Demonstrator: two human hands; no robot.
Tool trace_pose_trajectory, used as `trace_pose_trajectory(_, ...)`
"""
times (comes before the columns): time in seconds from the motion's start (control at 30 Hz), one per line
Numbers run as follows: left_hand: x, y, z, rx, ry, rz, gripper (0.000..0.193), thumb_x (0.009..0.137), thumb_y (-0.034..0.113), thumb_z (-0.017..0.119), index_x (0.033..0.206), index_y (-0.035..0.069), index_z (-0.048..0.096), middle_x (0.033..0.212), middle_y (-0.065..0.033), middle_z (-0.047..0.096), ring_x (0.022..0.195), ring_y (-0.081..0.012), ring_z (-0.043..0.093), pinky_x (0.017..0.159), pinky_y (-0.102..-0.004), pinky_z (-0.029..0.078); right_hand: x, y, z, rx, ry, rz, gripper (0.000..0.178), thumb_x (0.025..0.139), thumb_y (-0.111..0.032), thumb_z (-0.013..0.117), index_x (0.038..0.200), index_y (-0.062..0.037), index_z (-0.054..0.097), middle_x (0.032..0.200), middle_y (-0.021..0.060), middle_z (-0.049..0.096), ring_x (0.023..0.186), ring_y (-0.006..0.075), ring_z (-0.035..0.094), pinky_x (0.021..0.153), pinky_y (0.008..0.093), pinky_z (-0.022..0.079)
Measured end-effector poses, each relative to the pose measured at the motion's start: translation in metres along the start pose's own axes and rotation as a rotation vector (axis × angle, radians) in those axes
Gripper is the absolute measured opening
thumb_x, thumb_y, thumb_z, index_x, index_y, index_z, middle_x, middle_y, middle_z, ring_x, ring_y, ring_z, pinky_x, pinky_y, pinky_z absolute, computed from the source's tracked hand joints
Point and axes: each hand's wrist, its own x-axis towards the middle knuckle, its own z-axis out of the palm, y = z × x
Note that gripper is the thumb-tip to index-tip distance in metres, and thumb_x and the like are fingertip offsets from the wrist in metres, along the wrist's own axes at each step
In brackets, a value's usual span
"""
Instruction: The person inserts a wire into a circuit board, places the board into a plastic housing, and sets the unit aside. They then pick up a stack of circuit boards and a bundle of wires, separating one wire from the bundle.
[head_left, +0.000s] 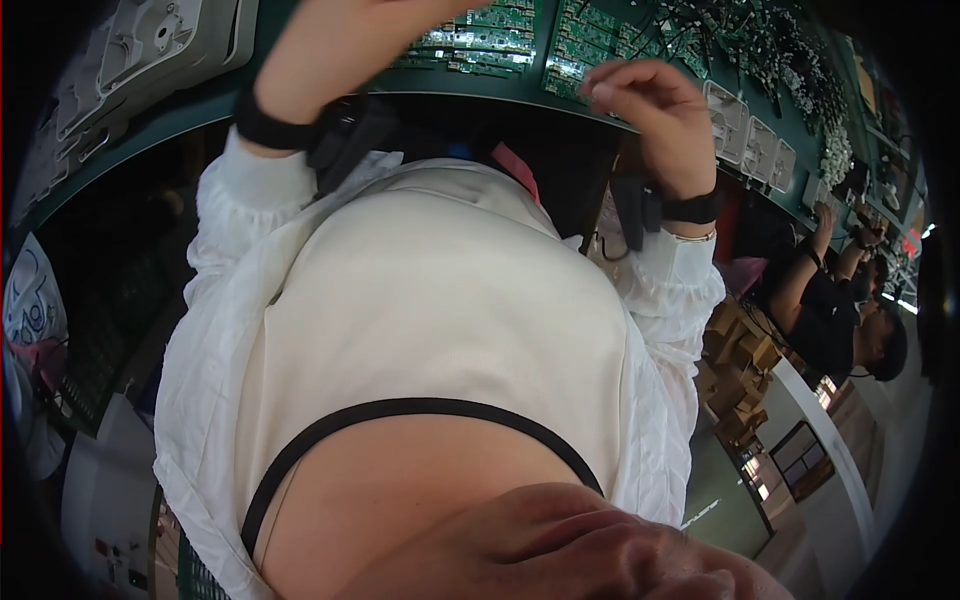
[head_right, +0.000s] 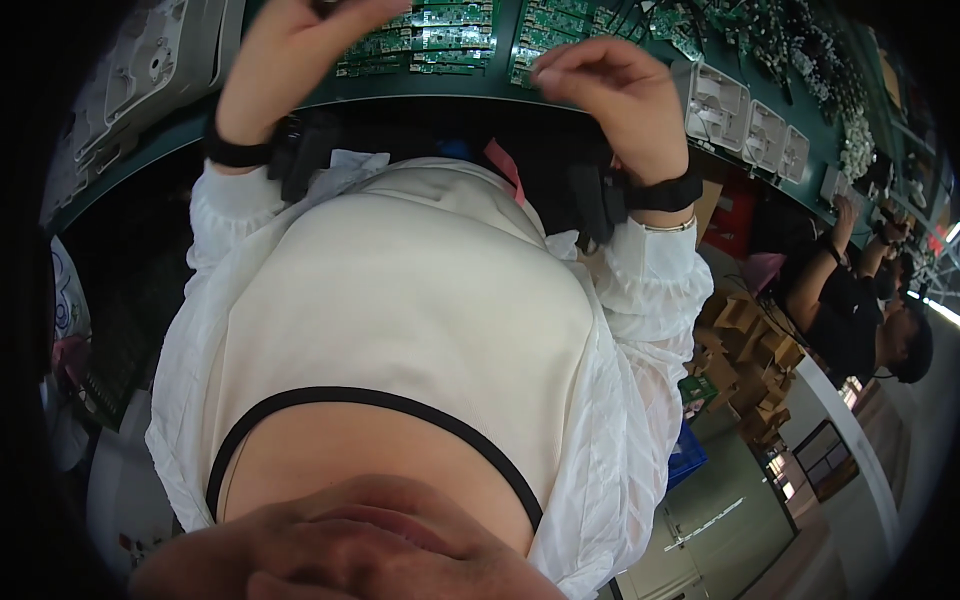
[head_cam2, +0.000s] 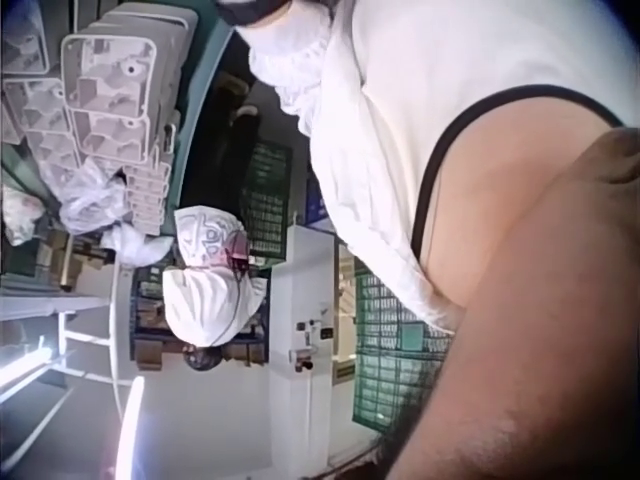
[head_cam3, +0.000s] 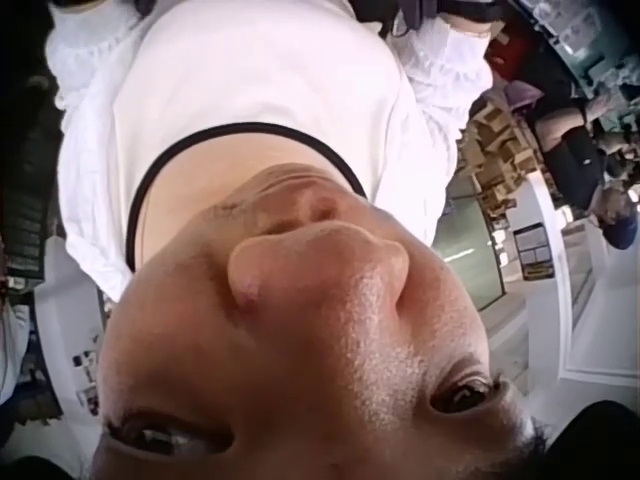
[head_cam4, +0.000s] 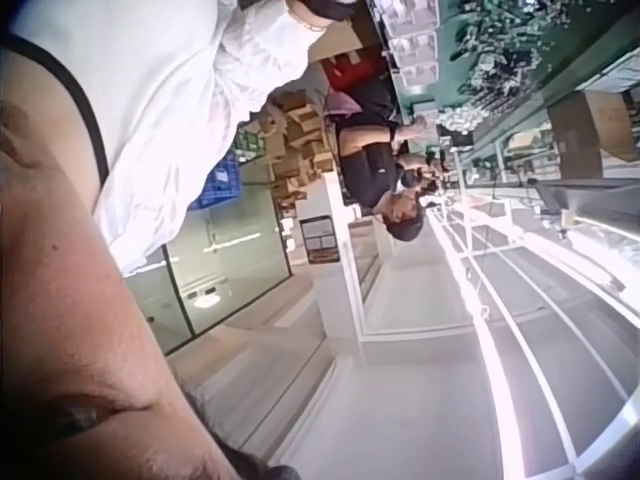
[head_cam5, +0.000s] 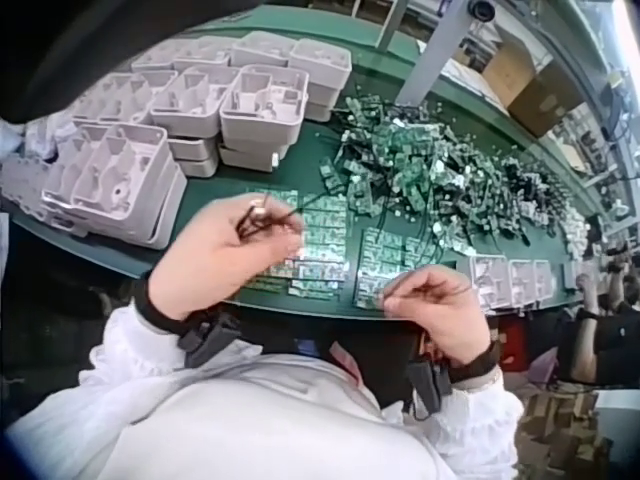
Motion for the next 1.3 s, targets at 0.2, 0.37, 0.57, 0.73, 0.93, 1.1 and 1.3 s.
trace_pose_trajectory(0.2, -0.017, -0.01, -0.032, 0.98, 0.359, 0.291, 0.02, 0.082, 0.008, 0.076, 0.096, -0.003, 0.067, 0.081, -0.0156, 0.069, 0.071, -0.0293, 0.067, 0.065, -0.0357, 0.052, 0.015, 0.022, -0.001, -0.818, 0.346, -0.211, 0.011, 0.088, -0.002, 0.075, 0.097, -0.0005, 0.07, 0.097, 0.0082, 0.076, 0.086, 0.0119, 0.071, 0.075, 0.0249, 0.056)
trace_pose_trajectory(0.37, -0.022, -0.009, -0.036, 0.868, 0.259, 0.115, 0.019, 0.08, 0.008, 0.075, 0.093, -0.004, 0.067, 0.082, -0.0218, 0.068, 0.077, -0.0396, 0.068, 0.069, -0.0413, 0.053, 0.031, 0.025, 0.01, -0.909, 0.381, -0.23, 0.01, 0.084, -0.005, 0.077, 0.092, -0.0027, 0.071, 0.083, 0.0083, 0.073, 0.076, 0.0196, 0.07, 0.068, 0.0296, 0.054)
trace_pose_trajectory(0.57, -0.026, -0.014, -0.039, 0.873, 0.253, 0.065, 0.016, 0.082, 0.008, 0.074, 0.092, -0.004, 0.067, 0.08, -0.0218, 0.069, 0.076, -0.0378, 0.068, 0.067, -0.0392, 0.053, 0.047, 0.024, 0.016, -0.951, 0.348, -0.311, 0.011, 0.081, -0.003, 0.076, 0.083, -0.002, 0.065, 0.073, 0.0152, 0.066, 0.067, 0.0339, 0.067, 0.058, 0.0373, 0.05)
trace_pose_trajectory(0.73, -0.027, -0.014, -0.043, 0.834, 0.212, 0.062, 0.015, 0.083, 0.005, 0.072, 0.093, -0.004, 0.067, 0.079, -0.0213, 0.068, 0.074, -0.0334, 0.069, 0.067, -0.0363, 0.052, 0.049, 0.024, 0.015, -0.988, 0.325, -0.298, 0.013, 0.08, -0.002, 0.077, 0.082, -0.0016, 0.064, 0.073, 0.0154, 0.067, 0.067, 0.0331, 0.068, 0.057, 0.0368, 0.05)
trace_pose_trajectory(0.93, -0.028, -0.013, -0.046, 0.581, 0.242, 0.03, 0.01, 0.088, 0.003, 0.07, 0.094, -0.003, 0.067, 0.078, -0.0119, 0.068, 0.07, -0.0187, 0.065, 0.065, -0.0297, 0.05, 0.056, 0.041, 0.007, -0.59, 0.266, -0.534, 0.013, 0.079, 0.0, 0.077, 0.081, -0.0016, 0.064, 0.073, 0.0154, 0.067, 0.067, 0.0328, 0.068, 0.057, 0.0366, 0.05)
trace_pose_trajectory(1.1, -0.025, -0.018, -0.048, 0.223, 0.216, -0.008, 0.005, 0.092, 0.003, 0.068, 0.094, -0.002, 0.068, 0.082, -0.0012, 0.067, 0.073, -0.009, 0.06, 0.066, -0.0236, 0.047, 0.059, 0.013, 0.009, -1.068, 0.177, -0.343, 0.011, 0.076, 0.001, 0.076, 0.079, -0.0014, 0.066, 0.073, 0.0161, 0.067, 0.067, 0.0346, 0.067, 0.059, 0.0377, 0.051)
trace_pose_trajectory(1.3, -0.027, -0.059, -0.07, 0.45, 0.17, 0.269, 0.022, 0.1, 0.023, 0.066, 0.095, 0.003, 0.073, 0.071, 0.0031, 0.049, 0.06, -0.0061, 0.035, 0.06, -0.0279, 0.03, 0.091, 0.011, -0.005, -1.138, 0.06, -0.031, 0.011, 0.071, -0.003, 0.079, 0.078, -0.0033, 0.07, 0.073, 0.0164, 0.068, 0.068, 0.0357, 0.067, 0.062, 0.0385, 0.053)
